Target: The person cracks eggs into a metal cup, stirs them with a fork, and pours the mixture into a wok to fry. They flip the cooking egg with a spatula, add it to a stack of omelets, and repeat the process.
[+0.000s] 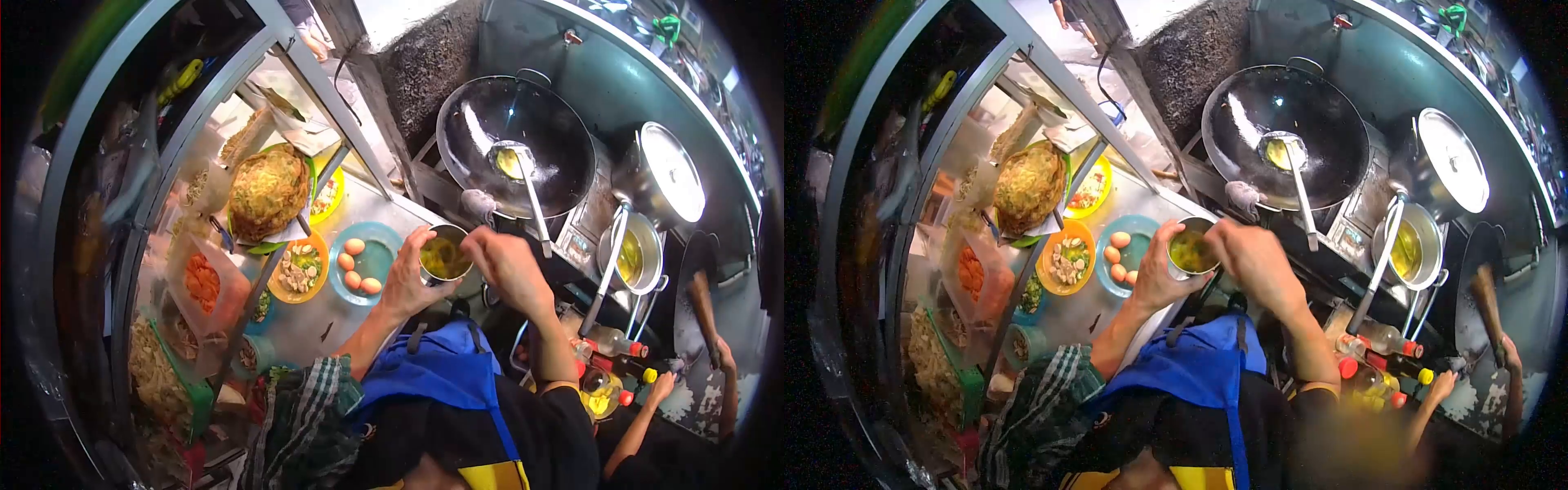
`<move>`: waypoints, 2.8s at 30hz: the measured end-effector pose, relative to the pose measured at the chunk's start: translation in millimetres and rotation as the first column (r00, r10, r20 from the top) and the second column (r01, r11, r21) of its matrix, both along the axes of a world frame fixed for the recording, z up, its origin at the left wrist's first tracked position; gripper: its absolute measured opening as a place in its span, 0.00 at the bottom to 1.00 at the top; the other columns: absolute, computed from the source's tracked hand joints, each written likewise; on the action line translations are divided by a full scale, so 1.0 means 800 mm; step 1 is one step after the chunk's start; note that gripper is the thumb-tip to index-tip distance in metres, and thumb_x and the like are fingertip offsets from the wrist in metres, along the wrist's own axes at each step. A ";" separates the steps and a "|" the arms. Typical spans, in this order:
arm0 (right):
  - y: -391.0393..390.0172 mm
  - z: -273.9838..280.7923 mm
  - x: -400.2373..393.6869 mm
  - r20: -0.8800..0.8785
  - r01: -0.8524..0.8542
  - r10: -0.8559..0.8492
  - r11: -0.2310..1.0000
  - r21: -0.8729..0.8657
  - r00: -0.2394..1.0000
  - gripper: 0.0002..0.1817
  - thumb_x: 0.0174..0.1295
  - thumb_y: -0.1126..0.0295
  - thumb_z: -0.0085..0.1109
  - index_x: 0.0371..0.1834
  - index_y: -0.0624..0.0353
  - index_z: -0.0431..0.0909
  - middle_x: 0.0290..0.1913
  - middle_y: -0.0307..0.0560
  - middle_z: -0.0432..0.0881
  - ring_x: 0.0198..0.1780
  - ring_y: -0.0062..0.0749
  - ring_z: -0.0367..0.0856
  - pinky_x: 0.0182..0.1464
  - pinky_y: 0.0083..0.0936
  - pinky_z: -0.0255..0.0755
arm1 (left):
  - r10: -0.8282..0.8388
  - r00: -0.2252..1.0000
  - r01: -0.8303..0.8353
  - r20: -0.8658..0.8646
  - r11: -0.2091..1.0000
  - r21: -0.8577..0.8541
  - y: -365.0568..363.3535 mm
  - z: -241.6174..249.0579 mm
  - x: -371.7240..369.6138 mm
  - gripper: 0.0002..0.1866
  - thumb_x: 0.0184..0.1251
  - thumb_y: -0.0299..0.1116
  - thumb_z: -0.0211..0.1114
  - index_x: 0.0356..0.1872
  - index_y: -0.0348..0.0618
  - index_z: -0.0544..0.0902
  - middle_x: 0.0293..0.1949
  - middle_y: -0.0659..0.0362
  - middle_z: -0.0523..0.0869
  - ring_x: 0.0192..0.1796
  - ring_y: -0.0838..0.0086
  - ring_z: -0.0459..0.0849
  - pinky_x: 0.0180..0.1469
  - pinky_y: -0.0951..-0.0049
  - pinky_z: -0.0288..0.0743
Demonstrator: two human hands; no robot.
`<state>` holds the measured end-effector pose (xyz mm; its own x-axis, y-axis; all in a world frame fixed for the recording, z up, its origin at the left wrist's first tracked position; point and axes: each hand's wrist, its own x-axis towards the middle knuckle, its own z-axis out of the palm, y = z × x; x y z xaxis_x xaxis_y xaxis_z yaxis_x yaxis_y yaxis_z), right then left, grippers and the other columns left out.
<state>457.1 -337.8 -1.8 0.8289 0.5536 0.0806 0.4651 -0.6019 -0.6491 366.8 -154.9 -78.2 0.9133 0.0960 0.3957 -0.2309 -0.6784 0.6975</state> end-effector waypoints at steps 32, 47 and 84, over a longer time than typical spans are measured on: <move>0.030 -0.043 -0.036 0.179 -0.210 0.192 0.974 0.087 0.965 0.07 0.68 0.64 0.60 0.37 0.53 0.84 0.29 0.54 0.84 0.33 0.52 0.85 0.36 0.45 0.77 | 0.020 0.999 -0.017 0.046 0.998 -0.062 0.025 -0.043 -0.033 0.52 0.43 0.39 0.86 0.71 0.43 0.63 0.67 0.47 0.73 0.68 0.52 0.75 0.68 0.56 0.71; 0.039 -0.066 -0.025 0.255 -0.215 0.148 0.941 0.262 0.956 0.10 0.71 0.63 0.57 0.40 0.55 0.84 0.31 0.56 0.84 0.36 0.57 0.82 0.39 0.47 0.75 | 0.062 0.994 -0.056 0.088 0.996 -0.064 0.016 -0.063 -0.037 0.52 0.43 0.42 0.86 0.69 0.40 0.64 0.69 0.43 0.71 0.70 0.47 0.72 0.70 0.54 0.69; 0.059 -0.059 -0.040 -0.012 -0.167 0.179 0.941 0.294 0.984 0.07 0.72 0.70 0.59 0.45 0.60 0.82 0.35 0.52 0.83 0.33 0.46 0.79 0.38 0.34 0.74 | 0.123 0.969 -0.091 0.212 0.984 -0.152 0.024 -0.065 -0.027 0.50 0.42 0.31 0.84 0.69 0.43 0.64 0.66 0.45 0.74 0.70 0.48 0.72 0.70 0.54 0.68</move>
